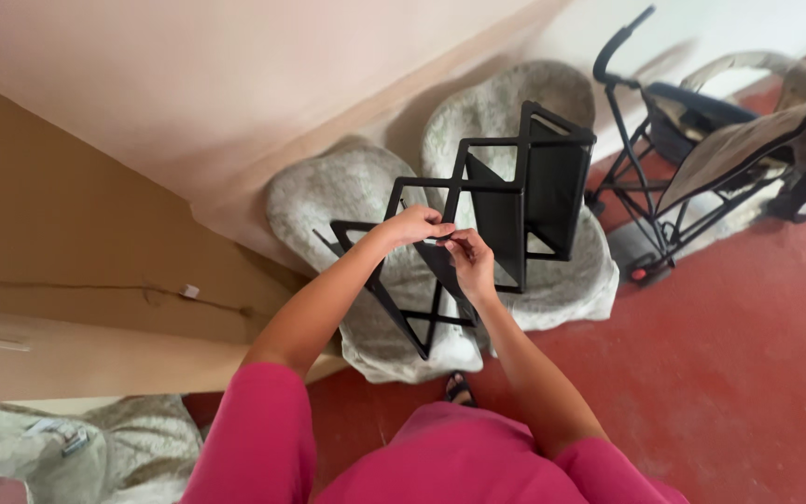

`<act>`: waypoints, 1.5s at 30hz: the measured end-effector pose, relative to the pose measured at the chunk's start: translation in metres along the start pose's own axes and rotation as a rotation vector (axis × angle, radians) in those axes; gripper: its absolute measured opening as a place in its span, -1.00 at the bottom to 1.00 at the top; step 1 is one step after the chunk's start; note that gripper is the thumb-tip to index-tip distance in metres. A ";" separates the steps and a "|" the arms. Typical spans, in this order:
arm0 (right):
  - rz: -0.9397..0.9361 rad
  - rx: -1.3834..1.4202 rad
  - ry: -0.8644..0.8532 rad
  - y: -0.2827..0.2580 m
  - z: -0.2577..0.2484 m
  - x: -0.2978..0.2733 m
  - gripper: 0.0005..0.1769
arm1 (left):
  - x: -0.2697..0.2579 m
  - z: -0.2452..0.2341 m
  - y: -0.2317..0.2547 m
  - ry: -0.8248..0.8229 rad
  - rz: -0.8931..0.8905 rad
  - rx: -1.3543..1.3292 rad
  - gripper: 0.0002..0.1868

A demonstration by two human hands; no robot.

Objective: The person assembles a black metal shelving unit by hand, connecting the frame pieces and inserting the shelves. They then place the completed unit on the floor and briefly handle a plastic bag containing an instruction manual.

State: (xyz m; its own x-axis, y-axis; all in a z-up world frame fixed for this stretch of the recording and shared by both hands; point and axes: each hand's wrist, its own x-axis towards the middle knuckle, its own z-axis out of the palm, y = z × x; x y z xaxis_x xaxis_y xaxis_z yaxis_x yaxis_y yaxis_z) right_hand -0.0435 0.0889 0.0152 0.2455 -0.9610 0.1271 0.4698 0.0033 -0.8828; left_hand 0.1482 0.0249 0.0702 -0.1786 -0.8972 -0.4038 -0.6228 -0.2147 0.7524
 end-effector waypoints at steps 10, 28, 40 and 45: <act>0.069 0.090 -0.082 0.082 -0.002 -0.009 -0.92 | -0.012 0.007 -0.049 -0.005 -0.047 0.235 -0.52; 0.274 -0.090 -0.271 0.114 0.012 -0.051 -0.99 | -0.078 0.020 -0.098 0.031 -0.013 0.284 -0.53; 0.325 -0.300 -0.313 0.093 0.004 -0.067 -0.92 | -0.095 0.047 -0.096 0.091 -0.120 0.311 -0.57; 0.252 -0.330 -0.271 0.097 0.007 -0.071 -0.91 | -0.092 0.064 -0.101 0.148 -0.158 0.349 -0.55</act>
State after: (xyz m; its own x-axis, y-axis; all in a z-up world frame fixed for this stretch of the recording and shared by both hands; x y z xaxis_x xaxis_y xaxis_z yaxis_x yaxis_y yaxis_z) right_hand -0.0094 0.1594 -0.0761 0.5491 -0.8351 -0.0340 0.0852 0.0964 -0.9917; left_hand 0.1790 0.1537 -0.0023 0.0354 -0.9149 -0.4022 -0.8593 -0.2333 0.4552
